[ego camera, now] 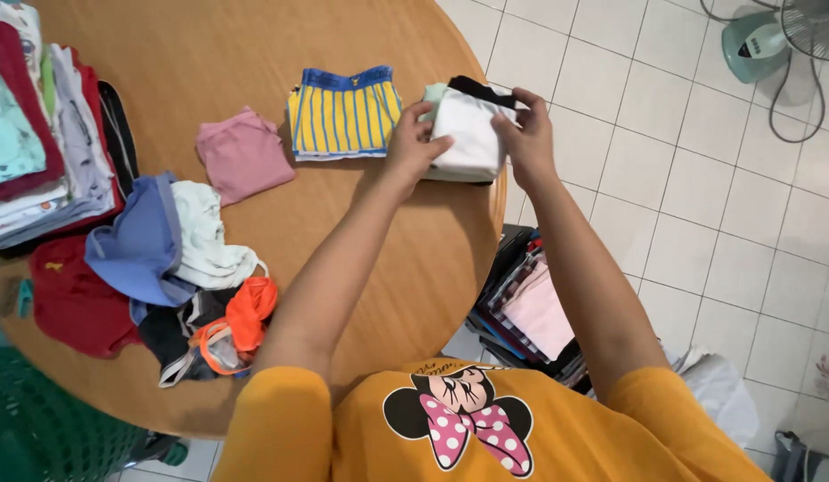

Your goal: Folding a pile of children's clothes and underwear on a wooden table.

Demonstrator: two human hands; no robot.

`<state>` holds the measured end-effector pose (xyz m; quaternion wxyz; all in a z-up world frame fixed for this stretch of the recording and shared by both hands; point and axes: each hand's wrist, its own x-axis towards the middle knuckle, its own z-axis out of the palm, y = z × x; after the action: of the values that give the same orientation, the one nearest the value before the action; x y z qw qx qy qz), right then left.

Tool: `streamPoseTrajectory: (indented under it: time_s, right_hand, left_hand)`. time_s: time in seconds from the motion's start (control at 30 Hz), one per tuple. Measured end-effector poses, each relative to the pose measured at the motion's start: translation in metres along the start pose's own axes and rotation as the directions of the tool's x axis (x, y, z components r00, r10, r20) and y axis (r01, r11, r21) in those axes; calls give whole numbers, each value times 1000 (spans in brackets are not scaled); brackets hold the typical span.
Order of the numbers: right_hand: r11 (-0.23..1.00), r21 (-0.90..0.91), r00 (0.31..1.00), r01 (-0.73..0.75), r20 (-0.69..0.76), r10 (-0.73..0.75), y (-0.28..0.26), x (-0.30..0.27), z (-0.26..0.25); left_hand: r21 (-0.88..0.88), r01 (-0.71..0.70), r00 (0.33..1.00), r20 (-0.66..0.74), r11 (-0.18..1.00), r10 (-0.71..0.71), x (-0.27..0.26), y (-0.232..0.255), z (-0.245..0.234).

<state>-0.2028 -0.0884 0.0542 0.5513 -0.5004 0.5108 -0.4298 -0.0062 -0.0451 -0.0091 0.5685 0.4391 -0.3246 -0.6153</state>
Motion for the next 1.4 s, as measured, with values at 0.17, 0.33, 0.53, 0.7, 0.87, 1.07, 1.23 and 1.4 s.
streamPoseTrajectory:
  time_s: [0.17, 0.33, 0.53, 0.7, 0.87, 1.07, 1.23, 1.4]
  right_hand:
    - [752, -649, 989, 113, -2, -151, 16, 1, 22]
    - [216, -839, 838, 499, 403, -369, 59, 3, 51]
    - [62, -801, 802, 595, 587, -113, 78, 28, 63]
    - [127, -830, 837, 542, 547, -1, 58, 27, 70]
    - [145, -808, 820, 571, 556, -135, 51, 7, 74]
    - [457, -465, 645, 758, 641, -416, 67, -81, 129]
    - [611, -244, 491, 753, 827, -275, 66, -188, 205]
    - [523, 53, 111, 851, 954, -277, 54, -269, 273]
  left_hand:
    - [227, 19, 968, -249, 974, 39, 23, -93, -23]
    - [278, -42, 935, -328, 960, 136, -3, -119, -22]
    - [312, -100, 919, -334, 945, 208, -86, -94, -29]
    - [151, -25, 999, -30, 988, 30, -180, -81, -53]
    - [244, 2, 968, -245, 970, 60, -268, -65, -106]
    - [592, 175, 737, -609, 787, 294, -379, 21, -177]
    - [855, 378, 594, -518, 355, 615, -445, 62, -231]
    - [708, 589, 565, -705, 389, 429, -449, 3, -304]
